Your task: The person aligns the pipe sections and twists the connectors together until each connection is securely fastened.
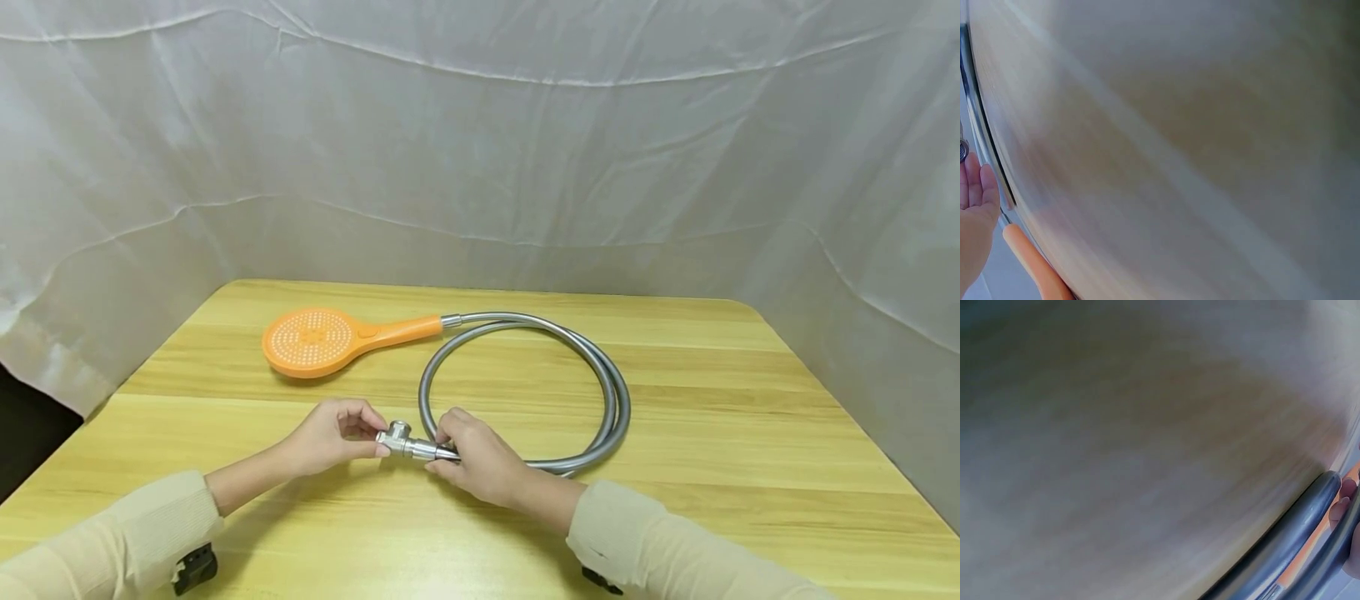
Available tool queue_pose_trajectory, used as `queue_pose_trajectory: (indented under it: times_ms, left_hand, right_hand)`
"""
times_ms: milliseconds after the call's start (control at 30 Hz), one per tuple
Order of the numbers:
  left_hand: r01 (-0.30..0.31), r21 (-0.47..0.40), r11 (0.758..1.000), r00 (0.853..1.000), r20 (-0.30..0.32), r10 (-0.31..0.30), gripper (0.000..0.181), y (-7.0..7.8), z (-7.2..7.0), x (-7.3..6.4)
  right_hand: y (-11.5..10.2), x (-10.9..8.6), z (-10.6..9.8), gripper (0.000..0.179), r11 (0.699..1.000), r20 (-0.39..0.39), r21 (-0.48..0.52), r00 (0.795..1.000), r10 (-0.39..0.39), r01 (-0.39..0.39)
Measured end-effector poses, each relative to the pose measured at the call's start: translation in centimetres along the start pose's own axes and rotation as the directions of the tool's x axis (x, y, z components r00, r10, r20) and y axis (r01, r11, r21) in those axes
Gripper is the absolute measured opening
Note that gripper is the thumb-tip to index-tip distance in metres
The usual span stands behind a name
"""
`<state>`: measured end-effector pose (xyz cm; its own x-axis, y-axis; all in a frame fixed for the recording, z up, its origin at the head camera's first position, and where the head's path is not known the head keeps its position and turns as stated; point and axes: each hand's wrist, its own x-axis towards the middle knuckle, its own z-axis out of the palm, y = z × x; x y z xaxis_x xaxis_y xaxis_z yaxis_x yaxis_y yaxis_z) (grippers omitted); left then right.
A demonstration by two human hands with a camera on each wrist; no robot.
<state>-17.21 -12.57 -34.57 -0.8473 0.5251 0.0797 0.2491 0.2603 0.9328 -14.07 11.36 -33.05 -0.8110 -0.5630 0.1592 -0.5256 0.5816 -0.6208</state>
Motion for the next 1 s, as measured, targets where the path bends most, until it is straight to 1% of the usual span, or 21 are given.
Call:
queue_pose_trajectory:
  times_ms: [200,333,567,733,833,1000]
  left_hand:
    - [0.004,-0.001,1.0,1.0,0.002,-0.004,0.023,-0.04,-0.03,-0.03]
    - [-0.002,-0.004,1.0,1.0,0.006,0.002,0.023,-0.06,-0.04,-0.04]
    - [-0.009,-0.005,1.0,1.0,0.01,0.009,0.024,-0.07,-0.07,-0.05]
    - [-0.005,0.004,1.0,1.0,0.009,0.005,0.023,-0.12,-0.06,-0.03]
    - [-0.001,0.005,1.0,1.0,0.008,0.001,0.023,-0.12,-0.05,-0.04]
    - [0.0,-0.002,1.0,1.0,0.009,0.0,0.023,-0.07,-0.03,-0.02]
  right_hand:
    - [0.02,-0.01,0.08,0.02,1.0,-0.013,-0.019,1.0,-0.002,0.002]
    - [0.02,-0.04,0.11,0.018,1.0,-0.018,-0.01,1.0,-0.005,0.004]
    - [0.12,-0.03,0.06,0.012,0.998,-0.016,-0.019,0.998,-0.054,0.053]
    - [0.15,0.0,0.07,0.011,0.997,-0.011,-0.029,0.998,-0.067,0.066]
    - [0.21,0.01,0.11,0.013,0.998,-0.013,-0.017,0.998,-0.06,0.06]
    - [0.19,0.01,0.16,0.024,0.999,-0.016,0.001,0.999,-0.035,0.035]
